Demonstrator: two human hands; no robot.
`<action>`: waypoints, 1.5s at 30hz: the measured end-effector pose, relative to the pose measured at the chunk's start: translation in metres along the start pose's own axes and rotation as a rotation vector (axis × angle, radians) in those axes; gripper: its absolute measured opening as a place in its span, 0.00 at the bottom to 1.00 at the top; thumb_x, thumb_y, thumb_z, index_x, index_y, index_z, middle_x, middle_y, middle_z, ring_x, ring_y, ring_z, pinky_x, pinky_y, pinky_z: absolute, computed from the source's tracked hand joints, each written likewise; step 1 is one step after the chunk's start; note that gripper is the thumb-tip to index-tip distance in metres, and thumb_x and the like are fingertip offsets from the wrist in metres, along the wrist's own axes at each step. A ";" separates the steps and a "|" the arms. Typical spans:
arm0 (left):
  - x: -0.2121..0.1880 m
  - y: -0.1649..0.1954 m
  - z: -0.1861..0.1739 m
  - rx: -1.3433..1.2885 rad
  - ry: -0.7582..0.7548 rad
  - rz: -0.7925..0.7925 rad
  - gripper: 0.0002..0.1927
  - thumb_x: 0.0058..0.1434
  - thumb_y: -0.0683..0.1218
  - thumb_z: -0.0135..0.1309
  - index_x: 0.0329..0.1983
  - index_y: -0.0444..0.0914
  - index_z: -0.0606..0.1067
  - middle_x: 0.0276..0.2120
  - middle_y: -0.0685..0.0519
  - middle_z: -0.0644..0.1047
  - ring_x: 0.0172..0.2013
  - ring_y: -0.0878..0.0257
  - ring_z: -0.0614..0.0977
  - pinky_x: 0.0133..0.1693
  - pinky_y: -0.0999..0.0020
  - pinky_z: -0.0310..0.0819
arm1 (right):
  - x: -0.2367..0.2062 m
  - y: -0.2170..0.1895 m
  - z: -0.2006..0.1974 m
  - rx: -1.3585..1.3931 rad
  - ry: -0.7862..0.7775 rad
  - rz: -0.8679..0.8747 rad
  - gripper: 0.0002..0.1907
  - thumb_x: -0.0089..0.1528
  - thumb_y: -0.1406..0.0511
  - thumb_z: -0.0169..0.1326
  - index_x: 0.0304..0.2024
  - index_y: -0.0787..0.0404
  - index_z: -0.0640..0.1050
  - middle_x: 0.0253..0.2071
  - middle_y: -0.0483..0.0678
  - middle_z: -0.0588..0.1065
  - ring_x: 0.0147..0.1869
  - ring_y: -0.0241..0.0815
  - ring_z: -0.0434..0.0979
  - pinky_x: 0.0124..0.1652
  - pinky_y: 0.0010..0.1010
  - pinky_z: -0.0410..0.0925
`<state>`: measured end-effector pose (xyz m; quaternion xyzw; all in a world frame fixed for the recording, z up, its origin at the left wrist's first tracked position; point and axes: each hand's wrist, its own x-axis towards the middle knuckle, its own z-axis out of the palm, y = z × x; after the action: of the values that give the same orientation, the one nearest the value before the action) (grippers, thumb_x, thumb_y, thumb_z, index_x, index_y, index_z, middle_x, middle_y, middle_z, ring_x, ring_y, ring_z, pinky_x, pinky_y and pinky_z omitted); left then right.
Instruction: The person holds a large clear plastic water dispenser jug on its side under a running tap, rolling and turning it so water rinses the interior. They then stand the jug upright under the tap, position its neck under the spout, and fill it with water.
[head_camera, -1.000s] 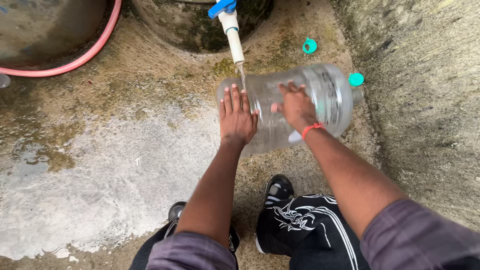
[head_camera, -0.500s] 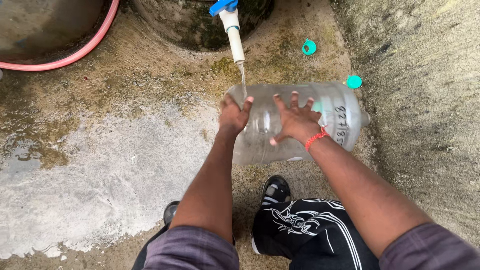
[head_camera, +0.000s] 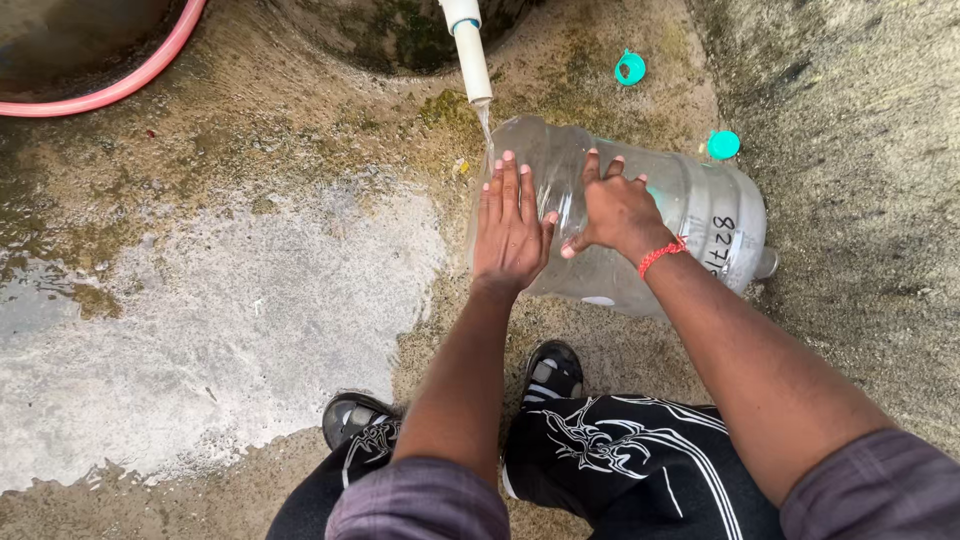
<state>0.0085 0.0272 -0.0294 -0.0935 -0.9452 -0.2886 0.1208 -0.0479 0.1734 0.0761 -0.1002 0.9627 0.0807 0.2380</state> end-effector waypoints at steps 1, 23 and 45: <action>0.000 -0.001 -0.001 -0.016 -0.038 -0.063 0.39 0.74 0.61 0.35 0.76 0.29 0.50 0.76 0.35 0.49 0.75 0.39 0.54 0.72 0.46 0.46 | -0.003 -0.001 0.000 -0.007 0.017 -0.020 0.82 0.33 0.43 0.79 0.73 0.76 0.47 0.64 0.81 0.60 0.67 0.73 0.68 0.66 0.57 0.60; 0.055 -0.050 0.008 -0.444 -0.404 -0.789 0.40 0.67 0.69 0.32 0.62 0.33 0.70 0.59 0.34 0.74 0.60 0.38 0.75 0.61 0.48 0.67 | -0.050 0.023 0.050 -0.032 -0.163 -0.204 0.81 0.40 0.45 0.74 0.76 0.64 0.34 0.68 0.84 0.49 0.76 0.82 0.47 0.66 0.69 0.52; 0.019 -0.035 -0.032 -0.396 -0.551 -0.674 0.61 0.38 0.71 0.71 0.62 0.27 0.60 0.48 0.37 0.79 0.48 0.47 0.83 0.50 0.59 0.80 | -0.052 -0.054 0.003 0.065 -0.185 0.183 0.88 0.36 0.58 0.82 0.77 0.56 0.28 0.74 0.71 0.49 0.79 0.70 0.48 0.66 0.62 0.58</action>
<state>-0.0130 -0.0175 -0.0166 0.1239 -0.8465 -0.4509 -0.2546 0.0113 0.1294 0.0927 0.0038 0.9439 0.0800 0.3204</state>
